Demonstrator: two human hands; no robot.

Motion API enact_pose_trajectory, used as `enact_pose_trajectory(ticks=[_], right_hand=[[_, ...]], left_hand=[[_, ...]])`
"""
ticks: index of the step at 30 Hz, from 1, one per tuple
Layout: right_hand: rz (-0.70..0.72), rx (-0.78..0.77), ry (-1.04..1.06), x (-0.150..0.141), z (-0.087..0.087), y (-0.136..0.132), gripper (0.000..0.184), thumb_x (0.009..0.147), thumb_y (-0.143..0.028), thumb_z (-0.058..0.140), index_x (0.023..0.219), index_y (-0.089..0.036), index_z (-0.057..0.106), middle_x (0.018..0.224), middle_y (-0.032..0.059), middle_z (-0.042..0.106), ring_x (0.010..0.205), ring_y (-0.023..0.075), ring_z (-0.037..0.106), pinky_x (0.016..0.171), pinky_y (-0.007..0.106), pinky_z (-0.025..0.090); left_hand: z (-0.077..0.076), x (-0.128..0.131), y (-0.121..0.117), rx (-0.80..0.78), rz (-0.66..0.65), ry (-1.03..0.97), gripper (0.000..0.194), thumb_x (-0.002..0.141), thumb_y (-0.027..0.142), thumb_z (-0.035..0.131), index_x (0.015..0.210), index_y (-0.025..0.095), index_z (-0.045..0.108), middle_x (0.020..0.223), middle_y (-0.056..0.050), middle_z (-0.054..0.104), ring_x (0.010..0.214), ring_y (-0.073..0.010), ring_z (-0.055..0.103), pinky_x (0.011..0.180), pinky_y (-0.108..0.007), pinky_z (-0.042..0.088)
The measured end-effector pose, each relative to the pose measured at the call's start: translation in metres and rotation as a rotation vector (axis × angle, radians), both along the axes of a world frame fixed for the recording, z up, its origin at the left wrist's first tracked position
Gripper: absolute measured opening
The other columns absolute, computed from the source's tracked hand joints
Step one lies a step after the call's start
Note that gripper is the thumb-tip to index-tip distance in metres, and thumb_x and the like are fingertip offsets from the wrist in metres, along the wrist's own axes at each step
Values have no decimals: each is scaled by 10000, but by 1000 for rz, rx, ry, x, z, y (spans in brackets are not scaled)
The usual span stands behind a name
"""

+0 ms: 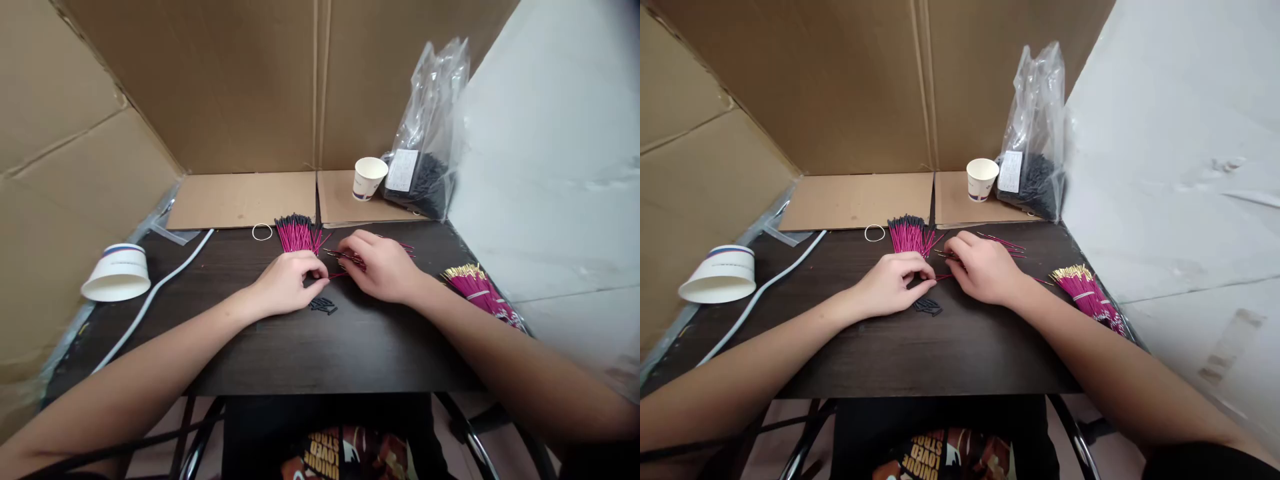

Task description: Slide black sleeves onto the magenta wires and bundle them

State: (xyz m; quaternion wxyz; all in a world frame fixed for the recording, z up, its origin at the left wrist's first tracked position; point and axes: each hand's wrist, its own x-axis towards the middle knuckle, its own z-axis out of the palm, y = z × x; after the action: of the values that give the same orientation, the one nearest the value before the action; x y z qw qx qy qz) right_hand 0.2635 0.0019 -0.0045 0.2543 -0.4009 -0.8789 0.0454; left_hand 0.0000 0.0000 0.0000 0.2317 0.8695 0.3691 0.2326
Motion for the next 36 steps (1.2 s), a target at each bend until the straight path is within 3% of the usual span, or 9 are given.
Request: enact_pose_trajectory(ticks=[3,5,10,17,25,36], right_hand=[[164,-104,-25,-8,10,-17,266,1117,-368,591,1075,-129,699,1011,72,674,817,98,532,756,255,352],[258,-157,-49,-14,13,-28,257,1116,-362,594,1109,-134,713,1035,70,682,812,93,542,749,256,356],[313,-193,-119,-26,9,-41,271,1112,-358,630,1261,-158,737,1189,83,708,845,94,602,722,252,356],[386,-120,-138,-29,-1,-40,313,1148,-364,577,1328,-173,748,1275,81,719,985,125,689,796,249,465],[396,-81,-153,-32,-4,-41,347,1158,-394,567,1364,-203,772,1262,82,716,989,126,688,799,241,478],[308,-138,-151,-27,-1,-36,259,1104,-377,641,1194,-163,757,1115,62,682,810,83,545,699,260,311]], left_hand=[[-1,0,2,-18,1,46,142,1004,249,672,961,178,787,946,-49,739,855,-159,647,802,-321,509],[-1,-1,3,-38,3,93,110,977,212,671,978,181,776,953,-44,735,861,-164,647,801,-322,501],[2,-1,3,-43,0,192,128,941,172,667,1034,190,754,1000,-46,737,887,-182,651,822,-338,490],[11,-1,0,-48,-10,331,132,1026,231,595,1051,175,712,1096,-78,740,874,-193,639,783,-344,456],[9,-4,2,4,-15,336,141,1050,238,557,1053,162,676,1099,-85,733,864,-188,635,777,-343,456],[4,-9,7,-5,13,214,147,1058,291,569,1059,182,667,1070,-68,704,881,-176,629,796,-333,469]])
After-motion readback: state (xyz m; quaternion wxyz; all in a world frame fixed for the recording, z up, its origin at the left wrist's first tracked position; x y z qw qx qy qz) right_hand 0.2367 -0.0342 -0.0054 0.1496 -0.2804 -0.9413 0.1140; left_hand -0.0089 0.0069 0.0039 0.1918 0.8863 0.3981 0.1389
